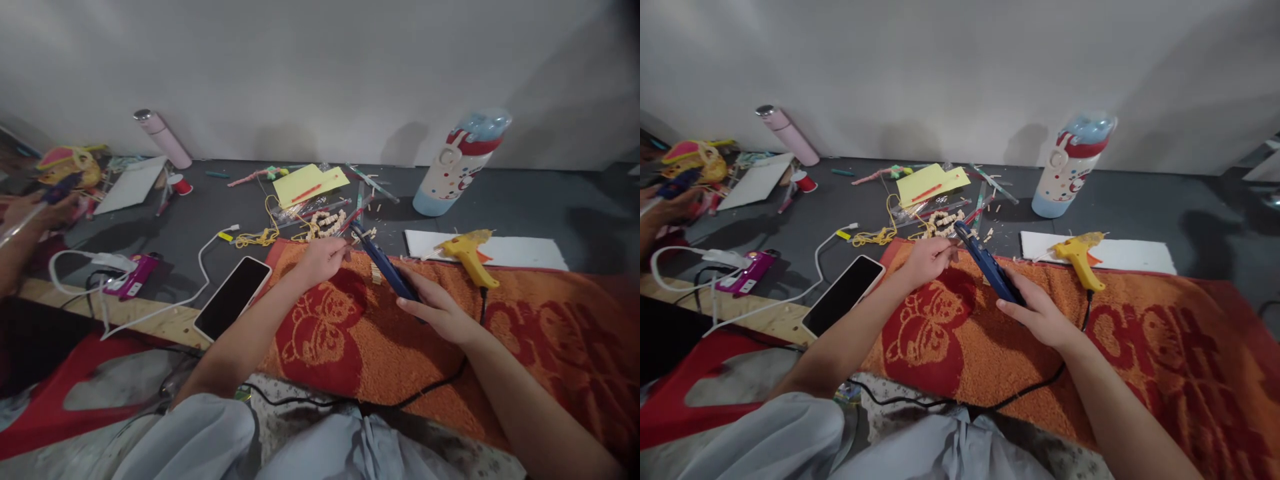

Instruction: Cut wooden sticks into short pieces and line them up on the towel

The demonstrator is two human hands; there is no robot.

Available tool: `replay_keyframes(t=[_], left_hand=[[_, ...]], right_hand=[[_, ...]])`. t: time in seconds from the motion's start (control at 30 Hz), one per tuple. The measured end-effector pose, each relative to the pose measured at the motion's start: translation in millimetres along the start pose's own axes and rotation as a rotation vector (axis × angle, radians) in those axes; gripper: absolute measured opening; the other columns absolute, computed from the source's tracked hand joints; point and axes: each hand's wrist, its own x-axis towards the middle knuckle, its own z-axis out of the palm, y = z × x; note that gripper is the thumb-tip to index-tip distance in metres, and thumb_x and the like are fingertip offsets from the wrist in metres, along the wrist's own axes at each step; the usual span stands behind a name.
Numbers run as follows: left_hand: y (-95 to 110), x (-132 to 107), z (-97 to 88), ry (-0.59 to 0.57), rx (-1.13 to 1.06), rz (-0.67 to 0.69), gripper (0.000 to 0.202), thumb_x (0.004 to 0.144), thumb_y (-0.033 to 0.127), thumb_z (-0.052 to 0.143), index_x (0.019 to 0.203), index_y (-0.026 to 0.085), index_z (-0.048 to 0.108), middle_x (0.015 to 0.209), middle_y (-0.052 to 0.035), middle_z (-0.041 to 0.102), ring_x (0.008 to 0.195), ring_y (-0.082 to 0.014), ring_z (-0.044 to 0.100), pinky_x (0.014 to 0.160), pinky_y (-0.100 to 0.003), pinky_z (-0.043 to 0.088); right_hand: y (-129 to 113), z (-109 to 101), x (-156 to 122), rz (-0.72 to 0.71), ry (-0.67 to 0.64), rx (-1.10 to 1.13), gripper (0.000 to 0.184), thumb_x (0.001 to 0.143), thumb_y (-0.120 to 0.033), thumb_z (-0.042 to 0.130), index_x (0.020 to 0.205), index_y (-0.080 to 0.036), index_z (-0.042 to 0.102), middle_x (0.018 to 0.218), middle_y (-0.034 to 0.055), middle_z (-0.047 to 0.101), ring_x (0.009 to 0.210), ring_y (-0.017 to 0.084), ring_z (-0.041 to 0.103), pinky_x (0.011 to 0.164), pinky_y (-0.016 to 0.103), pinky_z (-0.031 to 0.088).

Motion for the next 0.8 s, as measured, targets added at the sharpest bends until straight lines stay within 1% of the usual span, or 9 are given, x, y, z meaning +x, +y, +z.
replay_keyframes(t=[0.2, 0.37, 0.47, 0.57, 0.7, 0.8], left_hand=[[0, 0, 0.9, 0.019, 0.021, 0.016, 0.027, 0.086, 0.009, 0.047, 0.065, 0.017, 0.061, 0.063, 0.0003, 0.062, 0.064, -0.011, 0.058, 0.065, -0.021, 0.043], [-1, 0, 2.6, 0.017, 0.037, 0.014, 0.026, 0.087, 0.009, 0.046, 0.067, 0.017, 0.06, 0.06, 0.0014, 0.06, 0.062, -0.0111, 0.058, 0.066, -0.022, 0.043], [-2, 0, 4.0, 0.016, 0.042, 0.025, 0.025, 0.089, 0.012, 0.045, 0.068, 0.017, 0.059, 0.06, 0.0015, 0.059, 0.061, -0.0109, 0.057, 0.065, -0.022, 0.043], [-4, -1, 5.9, 0.018, 0.066, 0.028, 0.024, 0.09, 0.015, 0.045, 0.07, 0.017, 0.058, 0.063, 0.0005, 0.059, 0.062, -0.0117, 0.057, 0.065, -0.023, 0.043], [-5, -2, 10.3, 0.076, 0.092, 0.039, 0.019, 0.09, 0.016, 0.044, 0.08, 0.016, 0.059, 0.073, -0.0029, 0.063, 0.071, -0.0139, 0.06, 0.07, -0.026, 0.046], [-2, -2, 12.3, 0.178, 0.123, 0.03, 0.015, 0.091, 0.019, 0.045, 0.093, 0.015, 0.059, 0.091, -0.0081, 0.065, 0.086, -0.0173, 0.06, 0.079, -0.03, 0.047]], right_hand=[[-3, 1, -1, 0.032, 0.018, -0.012, 0.064, 0.082, -0.053, 0.06, 0.136, -0.021, 0.049, 0.14, 0.0107, 0.054, 0.132, 0.035, 0.044, 0.113, 0.054, 0.028], [-5, 2, 1, 0.029, 0.02, -0.022, 0.065, 0.082, -0.053, 0.059, 0.136, -0.02, 0.048, 0.138, 0.0114, 0.055, 0.129, 0.035, 0.048, 0.111, 0.053, 0.032], [-4, 2, 1, 0.035, 0.006, -0.029, 0.065, 0.083, -0.053, 0.058, 0.138, -0.021, 0.047, 0.136, 0.0109, 0.057, 0.127, 0.035, 0.05, 0.109, 0.053, 0.034], [-3, 3, 1, 0.042, 0.024, -0.05, 0.066, 0.083, -0.055, 0.056, 0.138, -0.02, 0.047, 0.137, 0.0127, 0.056, 0.127, 0.035, 0.05, 0.109, 0.054, 0.034], [-4, 5, 2, 0.011, 0.048, -0.071, 0.065, 0.084, -0.054, 0.056, 0.138, -0.02, 0.047, 0.139, 0.0117, 0.055, 0.128, 0.034, 0.049, 0.11, 0.053, 0.034], [-4, 6, 4, 0.003, 0.055, -0.056, 0.062, 0.085, -0.051, 0.057, 0.138, -0.022, 0.047, 0.137, 0.0099, 0.057, 0.129, 0.033, 0.049, 0.111, 0.052, 0.032]])
